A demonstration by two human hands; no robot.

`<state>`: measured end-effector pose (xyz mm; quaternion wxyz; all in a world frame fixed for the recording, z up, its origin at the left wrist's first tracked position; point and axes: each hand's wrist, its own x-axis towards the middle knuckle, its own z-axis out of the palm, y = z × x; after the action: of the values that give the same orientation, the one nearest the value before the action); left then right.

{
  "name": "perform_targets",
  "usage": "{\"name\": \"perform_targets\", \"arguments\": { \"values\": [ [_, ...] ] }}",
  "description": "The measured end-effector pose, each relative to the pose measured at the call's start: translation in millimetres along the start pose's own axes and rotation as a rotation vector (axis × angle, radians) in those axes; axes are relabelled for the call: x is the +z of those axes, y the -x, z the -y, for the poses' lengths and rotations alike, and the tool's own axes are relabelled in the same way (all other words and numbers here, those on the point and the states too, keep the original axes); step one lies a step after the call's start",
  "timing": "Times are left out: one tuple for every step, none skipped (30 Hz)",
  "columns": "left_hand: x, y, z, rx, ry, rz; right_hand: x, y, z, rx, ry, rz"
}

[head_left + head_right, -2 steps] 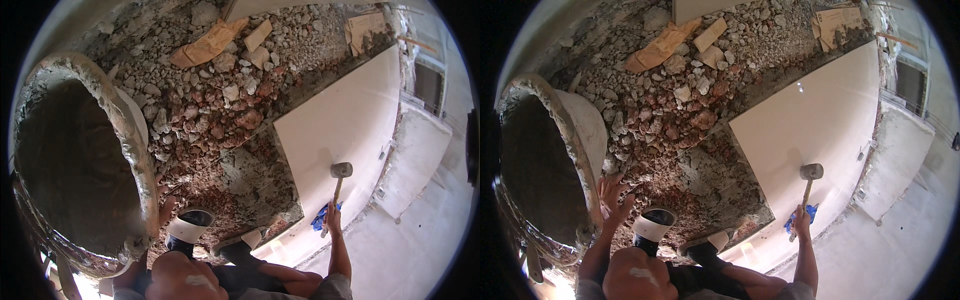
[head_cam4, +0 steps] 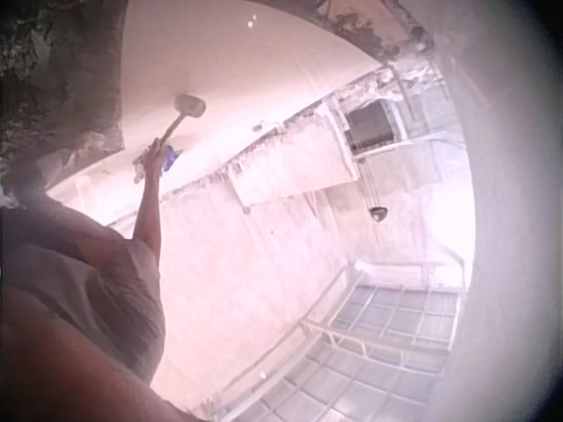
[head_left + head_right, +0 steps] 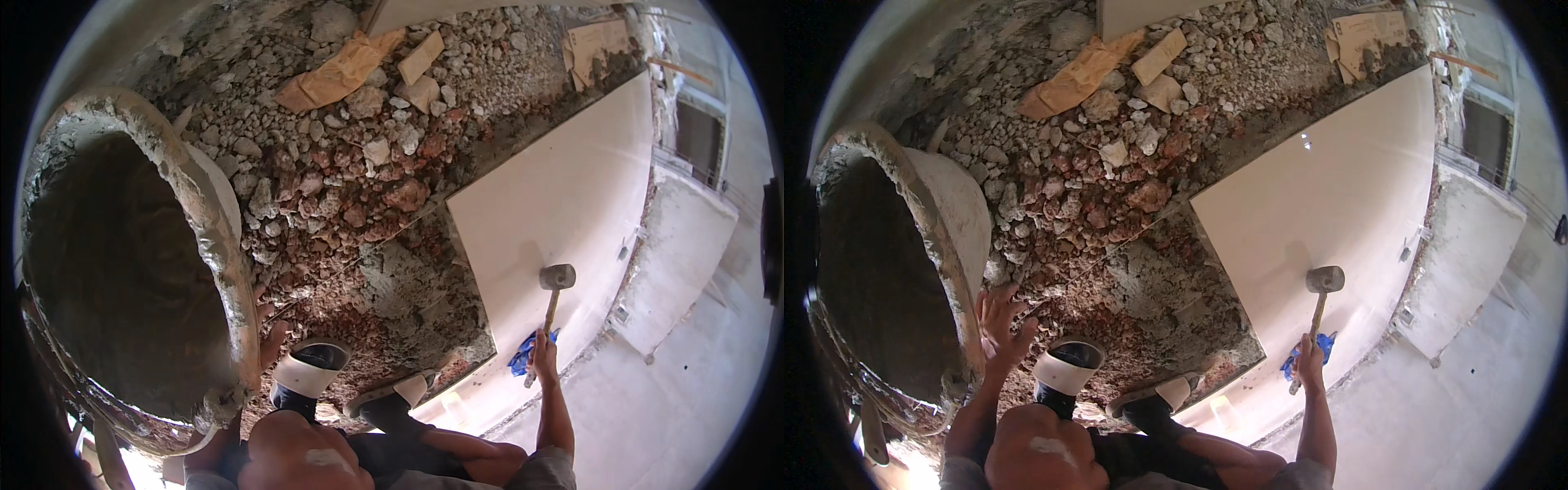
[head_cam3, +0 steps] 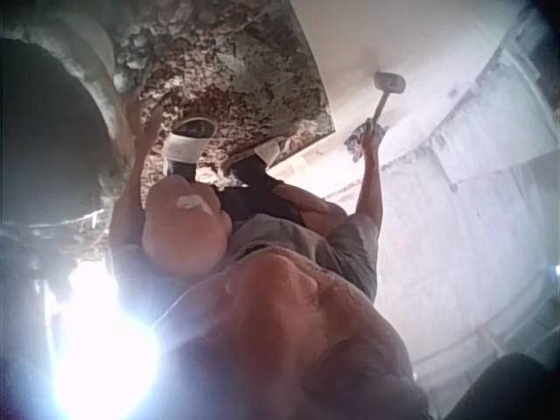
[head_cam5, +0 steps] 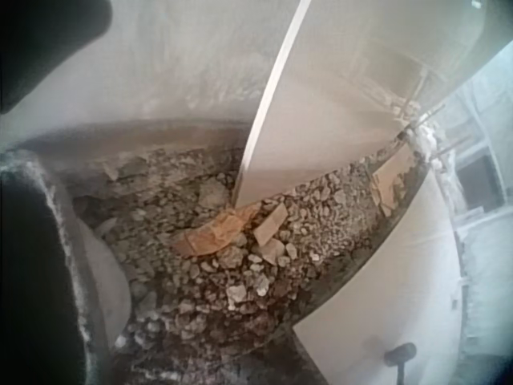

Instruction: The person scoops adhesive from a bucket and spreads it on the floor with a trowel, then places a large white tile onto the adhesive and taps it with a rubber mallet to level and secure it.

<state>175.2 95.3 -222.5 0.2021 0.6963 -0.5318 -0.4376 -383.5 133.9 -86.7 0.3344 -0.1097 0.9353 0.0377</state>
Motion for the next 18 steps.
{"name": "perform_targets", "arguments": {
  "values": [
    [0.1, 0.7, 0.1, -0.002, -0.006, -0.004, 0.5, 1.4, 1.4, -0.009, 0.005, -0.001],
    [-0.1, 1.2, 0.3, 0.004, -0.042, 0.001, -0.3, 2.6, 2.3, -0.017, 0.009, -0.003],
    [-0.9, 1.3, 0.8, 0.008, -0.092, 0.023, -0.7, 3.2, 2.6, -0.023, 0.017, -0.001],
    [-1.5, 0.3, 1.0, 0.064, -0.135, 0.018, -1.7, 2.3, 3.2, -0.027, 0.024, 0.000],
    [-2.8, -1.2, 1.5, 0.119, -0.193, 0.030, -2.3, 1.7, 2.9, -0.025, 0.015, 0.019],
    [-3.9, -3.3, 1.2, 0.166, -0.221, 0.012, -3.3, -0.2, 3.0, 0.007, 0.025, 0.013],
    [-4.5, -6.0, 0.7, 0.181, -0.230, 0.024, -3.6, -2.1, 2.5, -0.030, 0.045, 0.001],
    [-4.5, -8.7, -0.5, 0.188, -0.212, 0.001, -4.5, -3.7, 1.5, -0.062, 0.061, -0.005],
    [-2.1, -13.5, -1.8, 0.234, -0.234, -0.013, -3.9, -6.7, 1.0, -0.118, 0.052, -0.013],
    [-4.1, -15.6, -3.3, 0.243, -0.271, 0.005, -4.4, -7.6, -1.1, -0.138, 0.013, 0.010],
    [-2.6, -19.4, -5.3, 0.279, -0.283, -0.027, -3.4, -11.1, -1.5, -0.106, 0.014, 0.015],
    [-2.5, -19.2, -8.1, 0.286, -0.308, -0.016, -3.5, -11.8, -4.5, -0.091, 0.002, 0.011],
    [-1.9, -20.2, -10.3, 0.301, -0.318, -0.041, -2.7, -15.0, -5.8, -0.056, 0.002, -0.011],
    [1.3, -18.8, -13.6, 0.293, -0.356, -0.081, -2.6, -15.7, -9.1, -0.057, -0.016, -0.001],
    [3.1, -18.4, -16.2, 0.315, -0.341, -0.062, -2.3, -18.3, -10.9, -0.035, -0.041, 0.020],
    [6.2, -17.6, -19.3, 0.333, -0.323, -0.050, -2.3, -19.6, -13.7, -0.020, -0.070, 0.037],
    [10.6, -18.1, -22.9, 0.357, -0.303, -0.044, -2.3, -21.8, -15.8, -0.006, -0.104, 0.055],
    [14.6, -19.4, -27.3, 0.405, -0.296, -0.082, -2.3, -23.7, -17.9, -0.015, -0.114, 0.058]
  ]
}}
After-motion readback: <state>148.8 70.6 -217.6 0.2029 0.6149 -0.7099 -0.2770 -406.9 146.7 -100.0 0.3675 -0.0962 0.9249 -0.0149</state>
